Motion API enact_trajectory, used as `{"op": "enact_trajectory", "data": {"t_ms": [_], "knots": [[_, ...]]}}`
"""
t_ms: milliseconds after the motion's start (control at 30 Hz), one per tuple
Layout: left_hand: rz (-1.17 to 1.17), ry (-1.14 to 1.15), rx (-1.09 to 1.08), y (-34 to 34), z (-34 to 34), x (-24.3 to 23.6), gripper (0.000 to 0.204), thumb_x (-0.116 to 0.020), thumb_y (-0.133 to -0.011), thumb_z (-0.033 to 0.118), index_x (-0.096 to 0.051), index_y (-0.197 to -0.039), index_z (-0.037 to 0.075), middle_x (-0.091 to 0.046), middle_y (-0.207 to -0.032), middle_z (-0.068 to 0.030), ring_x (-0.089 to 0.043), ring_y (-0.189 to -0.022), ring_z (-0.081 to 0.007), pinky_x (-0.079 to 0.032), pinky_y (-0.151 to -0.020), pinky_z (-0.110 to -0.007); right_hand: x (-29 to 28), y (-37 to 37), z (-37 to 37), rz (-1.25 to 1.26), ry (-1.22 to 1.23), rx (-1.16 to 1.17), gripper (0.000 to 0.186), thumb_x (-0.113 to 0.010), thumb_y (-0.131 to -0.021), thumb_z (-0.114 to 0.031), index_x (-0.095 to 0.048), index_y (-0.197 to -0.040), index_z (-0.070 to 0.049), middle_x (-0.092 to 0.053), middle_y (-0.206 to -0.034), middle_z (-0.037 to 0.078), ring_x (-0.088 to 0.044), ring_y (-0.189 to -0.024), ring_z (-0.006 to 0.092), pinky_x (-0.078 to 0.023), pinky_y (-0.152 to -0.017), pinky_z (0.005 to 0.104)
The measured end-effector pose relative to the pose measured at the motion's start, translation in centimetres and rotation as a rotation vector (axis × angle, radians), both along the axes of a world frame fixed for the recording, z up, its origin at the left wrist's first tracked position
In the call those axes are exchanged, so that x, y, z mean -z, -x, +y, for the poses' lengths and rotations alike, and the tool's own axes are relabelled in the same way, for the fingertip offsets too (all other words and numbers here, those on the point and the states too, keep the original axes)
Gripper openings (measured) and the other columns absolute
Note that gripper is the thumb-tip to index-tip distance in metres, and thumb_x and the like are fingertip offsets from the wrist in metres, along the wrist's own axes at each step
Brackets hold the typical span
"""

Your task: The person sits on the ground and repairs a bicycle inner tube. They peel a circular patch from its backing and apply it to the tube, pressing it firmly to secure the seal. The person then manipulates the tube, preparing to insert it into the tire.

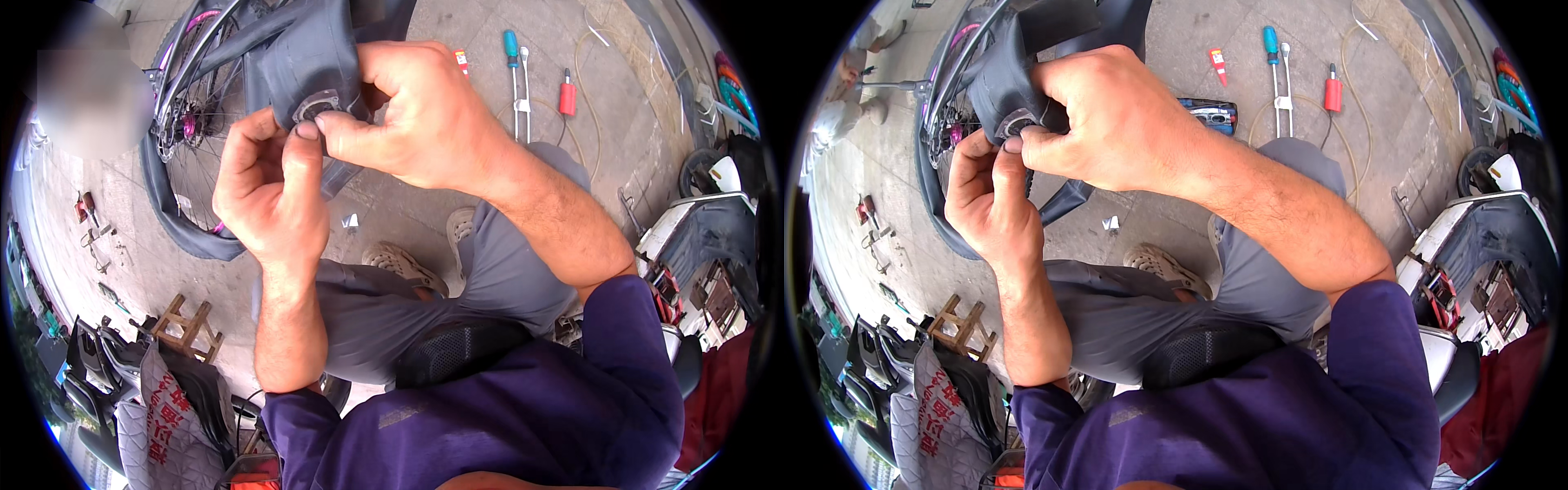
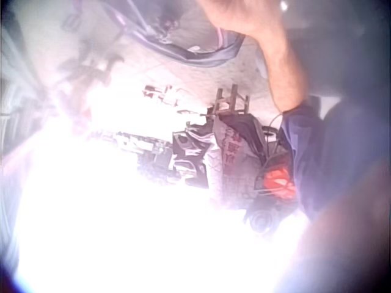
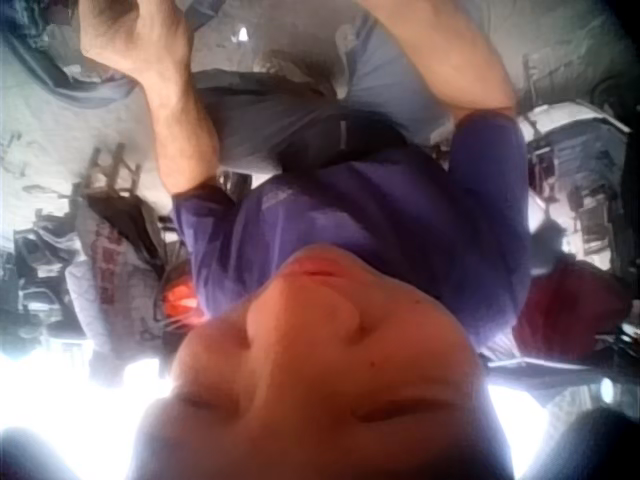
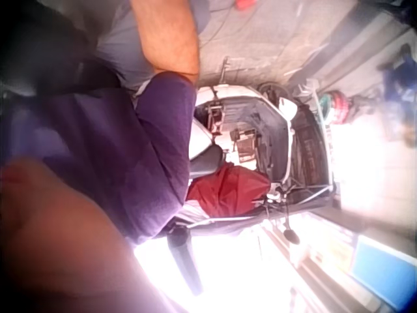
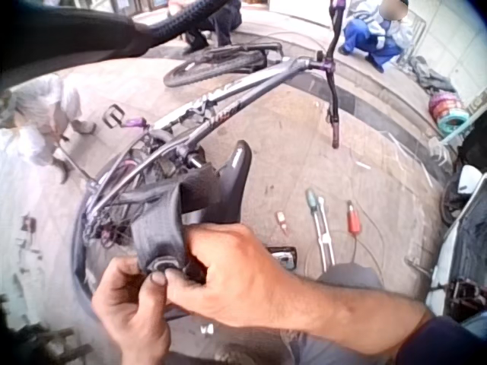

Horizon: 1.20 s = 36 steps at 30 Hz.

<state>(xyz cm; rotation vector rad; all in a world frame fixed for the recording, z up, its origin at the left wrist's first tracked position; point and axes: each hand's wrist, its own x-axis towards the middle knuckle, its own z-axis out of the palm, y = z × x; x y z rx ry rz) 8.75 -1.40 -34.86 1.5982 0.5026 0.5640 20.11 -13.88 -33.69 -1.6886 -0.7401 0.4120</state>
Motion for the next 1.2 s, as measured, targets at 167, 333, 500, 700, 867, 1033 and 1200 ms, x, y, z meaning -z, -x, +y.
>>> {"op": "enact_trajectory", "data": {"t_ms": [167,333,500,700,867,1033,1200], "knots": [[0.002,-0.023,0.004,-0.1,-0.2,0.1,0.020,-0.072,-0.090,-0.004,-0.062,-0.108,-0.004,-0.063,-0.086,0.0007,-0.057,-0.078,-0.0037,-0.047,-0.069,-0.018,0.7,-0.2,0.0,0.097,-0.069,0.050,0.020,-0.072,-0.078,-0.017,-0.067,-0.082,0.002,-0.064,-0.065,0.015,-0.063,-0.059,0.0185,-0.049,-0.056,0.0345],[-0.033,0.206,-0.003,-0.7,-0.7,-0.4,0.013,-0.069,-0.093,-0.001,-0.062,-0.104,-0.002,-0.065,-0.086,0.0014,-0.055,-0.074,-0.0020,-0.044,-0.065,-0.017,3.0,0.4,0.8,0.290,-0.287,0.062,0.018,-0.068,-0.082,-0.014,-0.064,-0.082,0.004,-0.057,-0.063,0.006,-0.052,-0.061,0.0094,-0.042,-0.053,0.0303],[-0.013,0.218,0.014,-0.7,-0.7,-0.2,0.010,-0.065,-0.096,0.003,-0.065,-0.105,0.001,-0.068,-0.095,-0.0003,-0.060,-0.084,-0.0052,-0.047,-0.076,-0.019,3.5,0.8,1.0,0.381,-0.290,0.086,0.016,-0.066,-0.083,-0.011,-0.061,-0.081,0.004,-0.055,-0.063,0.002,-0.050,-0.063,0.0073,-0.042,-0.054,0.0297],[-0.011,0.268,-0.046,-1.0,-0.6,0.1,0.009,-0.065,-0.096,0.004,-0.066,-0.105,0.002,-0.068,-0.094,0.0007,-0.057,-0.079,-0.0033,-0.043,-0.069,-0.018,3.3,1.6,2.1,0.368,-0.423,0.143,0.015,-0.064,-0.083,-0.010,-0.064,-0.083,0.004,-0.063,-0.069,0.005,-0.055,-0.065,0.0073,-0.045,-0.055,0.0287],[-0.001,0.218,-0.006,-0.6,-1.0,0.2,0.011,-0.063,-0.096,0.002,-0.066,-0.107,0.001,-0.068,-0.096,0.0005,-0.055,-0.077,-0.0030,-0.042,-0.068,-0.018,2.2,1.1,1.3,0.336,-0.278,0.114,0.016,-0.063,-0.083,-0.009,-0.067,-0.090,0.005,-0.069,-0.076,0.008,-0.059,-0.068,0.0078,-0.047,-0.058,0.0293],[-0.013,0.233,-0.044,-0.6,-1.1,0.3,0.011,-0.063,-0.095,0.002,-0.065,-0.106,0.001,-0.068,-0.096,0.0004,-0.056,-0.078,-0.0036,-0.043,-0.069,-0.019,2.3,1.5,1.6,0.375,-0.364,0.127,0.015,-0.063,-0.084,-0.007,-0.067,-0.091,0.005,-0.069,-0.075,0.008,-0.060,-0.070,0.0083,-0.049,-0.061,0.0296],[-0.029,0.229,-0.027,-0.6,-0.8,0.4,0.012,-0.063,-0.095,0.001,-0.064,-0.107,0.001,-0.067,-0.097,-0.0004,-0.057,-0.080,-0.0048,-0.045,-0.072,-0.020,2.6,1.8,1.7,0.407,-0.407,0.101,0.015,-0.062,-0.084,-0.005,-0.067,-0.094,0.005,-0.069,-0.078,0.008,-0.060,-0.071,0.0077,-0.049,-0.061,0.0284]]}}
